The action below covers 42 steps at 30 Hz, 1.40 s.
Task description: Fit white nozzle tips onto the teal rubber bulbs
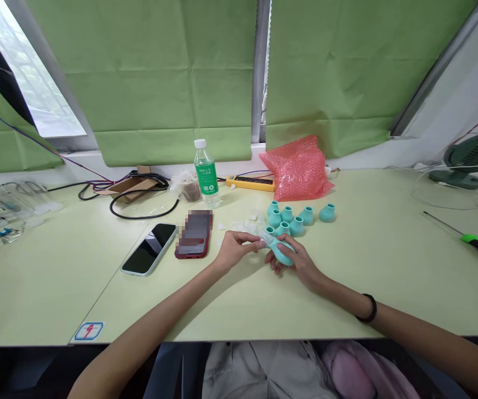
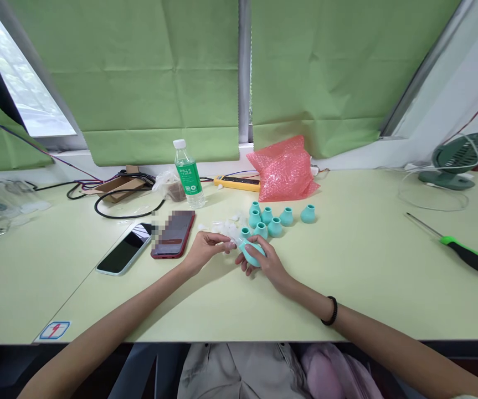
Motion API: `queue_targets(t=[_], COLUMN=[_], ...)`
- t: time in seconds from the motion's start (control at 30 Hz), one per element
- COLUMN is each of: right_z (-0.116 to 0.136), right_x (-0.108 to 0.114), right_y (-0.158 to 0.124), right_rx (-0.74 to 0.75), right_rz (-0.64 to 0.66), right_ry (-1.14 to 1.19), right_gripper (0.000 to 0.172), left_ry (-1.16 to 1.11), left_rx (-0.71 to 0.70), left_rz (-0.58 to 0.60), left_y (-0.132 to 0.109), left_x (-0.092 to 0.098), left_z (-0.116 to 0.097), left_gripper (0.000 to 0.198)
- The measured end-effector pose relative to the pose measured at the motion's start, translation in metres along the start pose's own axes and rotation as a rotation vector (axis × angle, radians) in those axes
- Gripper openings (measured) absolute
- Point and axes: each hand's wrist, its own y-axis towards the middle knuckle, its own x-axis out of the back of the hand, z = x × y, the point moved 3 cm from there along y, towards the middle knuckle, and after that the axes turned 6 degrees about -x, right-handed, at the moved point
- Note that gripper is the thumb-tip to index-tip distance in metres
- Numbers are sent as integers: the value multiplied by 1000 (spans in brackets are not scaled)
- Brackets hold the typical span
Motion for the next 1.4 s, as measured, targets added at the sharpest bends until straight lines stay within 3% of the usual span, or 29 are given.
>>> queue_targets(t=[0.3,0.5,0.77,1.03,1.4], right_z=[-4,-7,-8,-5,-7], right_x=[-3,-4,-4,-2,-2], right_y=[-1,-1,-1,0,-1], right_rx=[-70,-106,-125,-32,-3], right_rz=[79,53,-5,-93,-89], right_ry=[-40,-81,-123,-149,-200], right_gripper=[24,26,27,28,28], left_ry=[-191,-316,-399,-304,-240], left_rx=[67,164,162,152,139], left_rz=[42,43,-21,-125,-111], left_y=[-1,-3,-4,-7,-7], left_x=[0,-2,-6,-6,-6], left_z=[2,3,3,4,1], left_gripper=[16,17,16,23,23])
